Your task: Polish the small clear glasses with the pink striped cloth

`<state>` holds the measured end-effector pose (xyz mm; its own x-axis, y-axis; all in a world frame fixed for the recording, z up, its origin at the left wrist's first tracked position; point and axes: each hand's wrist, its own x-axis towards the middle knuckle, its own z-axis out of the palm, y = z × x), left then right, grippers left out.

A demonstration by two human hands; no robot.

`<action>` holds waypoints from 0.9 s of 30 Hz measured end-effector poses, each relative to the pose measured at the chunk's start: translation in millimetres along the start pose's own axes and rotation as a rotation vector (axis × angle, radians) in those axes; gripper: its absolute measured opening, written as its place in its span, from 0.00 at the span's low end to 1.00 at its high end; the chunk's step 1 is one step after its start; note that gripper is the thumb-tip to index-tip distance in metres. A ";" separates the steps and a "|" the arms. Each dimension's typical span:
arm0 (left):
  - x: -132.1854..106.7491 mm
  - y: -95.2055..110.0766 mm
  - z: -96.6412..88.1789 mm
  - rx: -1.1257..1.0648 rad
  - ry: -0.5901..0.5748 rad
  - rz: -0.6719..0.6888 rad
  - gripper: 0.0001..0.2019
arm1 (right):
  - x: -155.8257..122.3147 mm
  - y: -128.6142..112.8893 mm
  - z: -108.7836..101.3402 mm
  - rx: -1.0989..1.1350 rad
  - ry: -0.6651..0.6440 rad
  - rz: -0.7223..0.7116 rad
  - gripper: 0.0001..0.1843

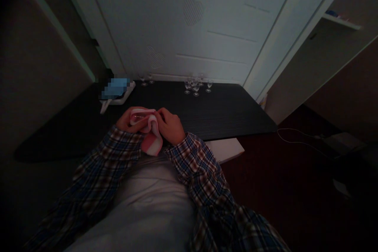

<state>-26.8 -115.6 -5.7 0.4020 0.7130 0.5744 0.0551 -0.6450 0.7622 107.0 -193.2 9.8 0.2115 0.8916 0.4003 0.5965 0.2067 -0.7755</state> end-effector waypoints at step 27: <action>2.2 -6.5 -0.6 0.018 -0.040 -0.025 0.16 | 0.6 1.7 0.2 0.000 -0.003 -0.005 0.15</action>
<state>-26.8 -109.7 -9.3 0.4367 0.7177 0.5425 0.0821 -0.6323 0.7704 108.0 -192.3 8.6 0.2058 0.8919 0.4026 0.5974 0.2114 -0.7736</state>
